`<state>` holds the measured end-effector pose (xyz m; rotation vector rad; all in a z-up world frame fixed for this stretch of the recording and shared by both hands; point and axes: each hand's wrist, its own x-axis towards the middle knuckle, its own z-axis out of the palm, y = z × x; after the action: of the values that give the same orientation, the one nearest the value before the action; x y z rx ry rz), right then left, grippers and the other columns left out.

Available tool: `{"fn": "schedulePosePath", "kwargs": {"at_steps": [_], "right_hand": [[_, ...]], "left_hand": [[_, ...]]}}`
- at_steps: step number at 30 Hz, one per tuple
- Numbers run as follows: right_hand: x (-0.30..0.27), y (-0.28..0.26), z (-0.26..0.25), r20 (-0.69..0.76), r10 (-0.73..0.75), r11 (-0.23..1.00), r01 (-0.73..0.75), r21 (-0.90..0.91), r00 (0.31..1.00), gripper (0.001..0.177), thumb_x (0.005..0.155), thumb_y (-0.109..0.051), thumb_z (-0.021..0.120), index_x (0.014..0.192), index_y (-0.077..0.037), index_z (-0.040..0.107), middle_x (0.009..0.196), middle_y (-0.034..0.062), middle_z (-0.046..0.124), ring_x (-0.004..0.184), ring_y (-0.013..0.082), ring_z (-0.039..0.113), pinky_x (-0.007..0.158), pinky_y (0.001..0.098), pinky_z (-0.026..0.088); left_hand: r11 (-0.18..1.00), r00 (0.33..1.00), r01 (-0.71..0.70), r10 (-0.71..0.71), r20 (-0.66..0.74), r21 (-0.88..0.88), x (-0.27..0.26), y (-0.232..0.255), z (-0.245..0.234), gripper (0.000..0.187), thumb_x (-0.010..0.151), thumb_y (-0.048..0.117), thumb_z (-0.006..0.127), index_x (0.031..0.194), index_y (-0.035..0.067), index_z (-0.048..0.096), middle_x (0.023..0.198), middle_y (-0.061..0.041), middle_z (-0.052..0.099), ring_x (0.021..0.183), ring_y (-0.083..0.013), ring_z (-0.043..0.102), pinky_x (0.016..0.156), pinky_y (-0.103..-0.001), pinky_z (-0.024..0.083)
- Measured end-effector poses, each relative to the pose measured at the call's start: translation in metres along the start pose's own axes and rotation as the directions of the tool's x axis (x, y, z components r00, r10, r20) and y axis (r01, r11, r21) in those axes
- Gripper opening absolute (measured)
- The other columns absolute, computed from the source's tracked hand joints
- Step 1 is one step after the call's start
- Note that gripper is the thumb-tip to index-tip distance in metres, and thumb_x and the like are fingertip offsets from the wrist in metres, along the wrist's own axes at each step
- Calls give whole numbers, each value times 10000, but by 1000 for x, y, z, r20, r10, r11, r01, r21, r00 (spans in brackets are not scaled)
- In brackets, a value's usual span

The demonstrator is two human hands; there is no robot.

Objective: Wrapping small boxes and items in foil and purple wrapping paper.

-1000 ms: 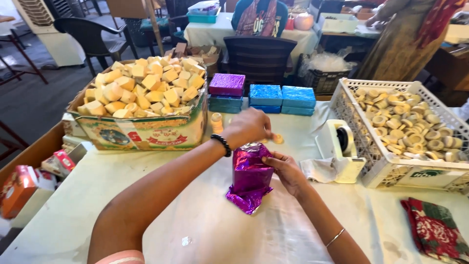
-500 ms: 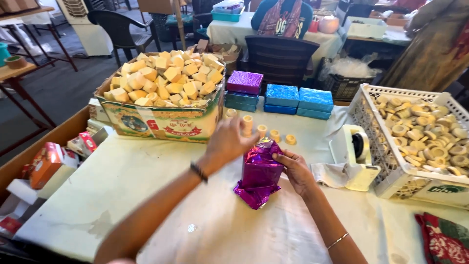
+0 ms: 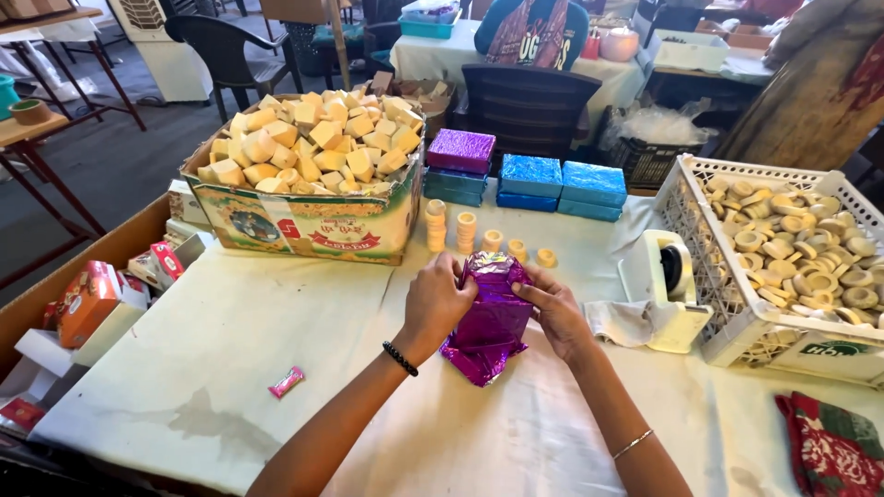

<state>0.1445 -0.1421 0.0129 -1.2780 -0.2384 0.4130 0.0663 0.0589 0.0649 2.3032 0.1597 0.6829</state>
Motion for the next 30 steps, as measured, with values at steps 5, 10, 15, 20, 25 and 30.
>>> {"fn": "schedulePosePath", "kwargs": {"at_steps": [5, 10, 15, 20, 25, 30], "right_hand": [[-8, -11, 7, 57, -231, 973, 231, 6, 971, 660, 815, -86, 750, 1424, -216, 534, 1367, 55, 622, 1221, 169, 612, 1003, 326, 494], [-4, -12, 2, 160, -347, 920, 369, -135, 924, 591, 861, -42, 752, 1417, -82, 555, 1548, 50, 510, 1319, 207, 568, 1089, 354, 464], [-5, -14, 4, 77, -182, 983, 181, 23, 980, 822, 787, -50, 762, 1487, -244, 377, 1401, 77, 584, 1221, 180, 608, 1035, 354, 484], [4, -3, -9, 188, -62, 992, 39, 121, 980, 720, 856, -134, 746, 1517, -129, 463, 1247, 44, 712, 1082, 137, 668, 984, 337, 492], [11, 2, -8, 188, -4, 977, -36, 212, 982, 556, 884, -121, 730, 1415, -82, 570, 1194, 16, 715, 1050, 116, 673, 972, 315, 505], [15, 5, -4, 140, 50, 987, -70, 146, 989, 399, 878, -67, 726, 1272, -67, 667, 1129, 10, 734, 1011, 111, 683, 944, 294, 515]], "left_hand": [[1000, 999, -19, 19, 32, 6, 3, -3, 3, 250, 818, 244, 736, 901, 26, 646, 839, -181, 708, 821, -392, 703, 747, -489, 548], [972, 997, -25, 41, 63, -235, 10, -25, 19, 381, 774, 272, 823, 991, 7, 655, 905, -130, 715, 829, -279, 715, 750, -395, 571], [717, 935, 275, -44, 352, -641, 4, -24, 30, 495, 755, 308, 882, 1113, 27, 690, 990, -41, 771, 870, -101, 723, 777, -270, 590], [684, 957, 269, -112, 268, -678, 1, -17, 39, 332, 791, 247, 844, 1030, 22, 793, 898, -45, 803, 764, -69, 720, 694, -265, 593], [641, 955, 295, -178, 236, -708, -3, -17, 43, 296, 795, 203, 835, 1019, 13, 795, 887, -48, 802, 754, -74, 719, 682, -271, 596], [637, 938, 348, -231, 260, -688, -2, -12, 39, 295, 799, 183, 830, 1028, 3, 783, 893, -55, 797, 747, -87, 722, 672, -277, 597]]}}
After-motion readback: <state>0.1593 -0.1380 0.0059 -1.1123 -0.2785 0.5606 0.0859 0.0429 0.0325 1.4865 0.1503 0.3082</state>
